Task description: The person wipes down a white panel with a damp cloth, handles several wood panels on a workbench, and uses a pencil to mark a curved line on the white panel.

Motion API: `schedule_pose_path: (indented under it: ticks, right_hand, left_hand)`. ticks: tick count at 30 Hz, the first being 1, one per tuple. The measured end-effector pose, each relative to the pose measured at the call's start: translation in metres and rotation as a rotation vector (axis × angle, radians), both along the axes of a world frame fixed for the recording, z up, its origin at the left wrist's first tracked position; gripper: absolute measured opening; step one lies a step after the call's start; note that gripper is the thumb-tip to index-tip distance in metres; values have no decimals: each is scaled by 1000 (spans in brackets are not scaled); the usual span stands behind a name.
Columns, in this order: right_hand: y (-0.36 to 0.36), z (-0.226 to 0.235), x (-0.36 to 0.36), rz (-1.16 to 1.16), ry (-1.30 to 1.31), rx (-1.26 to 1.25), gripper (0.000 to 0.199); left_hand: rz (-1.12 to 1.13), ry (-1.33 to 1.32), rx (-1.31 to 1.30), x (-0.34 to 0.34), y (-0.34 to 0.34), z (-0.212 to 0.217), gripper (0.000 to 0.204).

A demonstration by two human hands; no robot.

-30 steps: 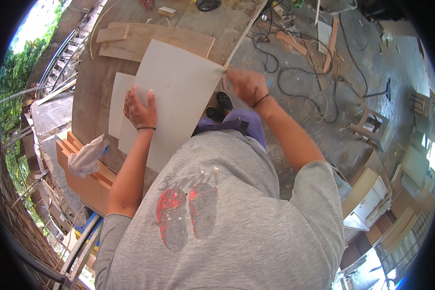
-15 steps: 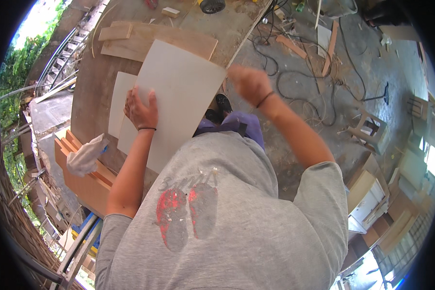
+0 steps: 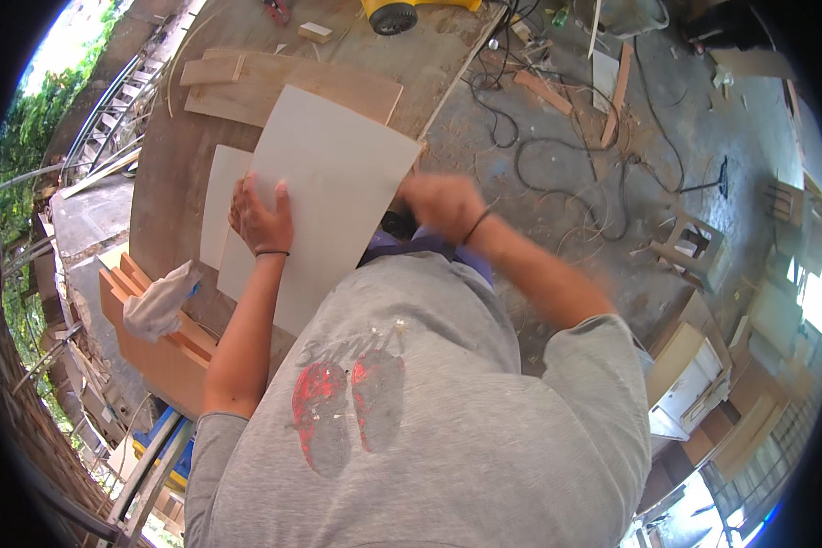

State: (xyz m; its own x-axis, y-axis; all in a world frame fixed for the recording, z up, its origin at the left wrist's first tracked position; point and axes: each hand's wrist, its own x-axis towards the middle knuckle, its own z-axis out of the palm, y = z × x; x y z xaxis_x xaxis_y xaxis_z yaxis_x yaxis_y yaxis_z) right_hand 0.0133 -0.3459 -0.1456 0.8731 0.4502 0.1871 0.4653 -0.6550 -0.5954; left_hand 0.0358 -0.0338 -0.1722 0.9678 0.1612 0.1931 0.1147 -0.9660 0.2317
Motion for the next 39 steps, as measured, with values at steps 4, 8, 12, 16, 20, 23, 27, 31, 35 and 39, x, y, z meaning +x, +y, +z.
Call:
schedule_pose_path:
  ticks: [4,8,12,16,20,23,27,31,35,39]
  right_hand:
    - [-3,-11,-3,-96,-6,-109,16]
    - [-48,-19,53,-461,243,-504,13]
    - [-4,-10,-6,-52,26,-20,10]
    - [5,-23,-16,9,-23,26,11]
    - [-60,-53,53,-487,-69,-282,10]
    - [-70,-28,59,-613,65,-116,13]
    - [-67,-46,29,-596,48,231,14]
    - [-77,-77,-4,-758,191,335,15]
    - [-90,-71,-17,-838,443,418,15]
    - [-105,-57,-17,-905,451,644,17]
  left_hand:
    - [-4,8,1,0,1,-1,59]
    - [-8,-4,-10,1,-2,1,59]
    - [-1,-3,1,-1,2,-1,58]
    - [-3,9,-8,0,1,0,57]
    - [-12,-4,7,1,0,0,57]
    - [-15,-21,21,0,3,-2,56]
    - [-67,-79,122,-2,-2,-1,50]
    - [-439,-105,11,2,-26,1,46]
    - [-781,33,-240,18,-120,32,45]
    - [-830,186,-228,41,-156,31,28]
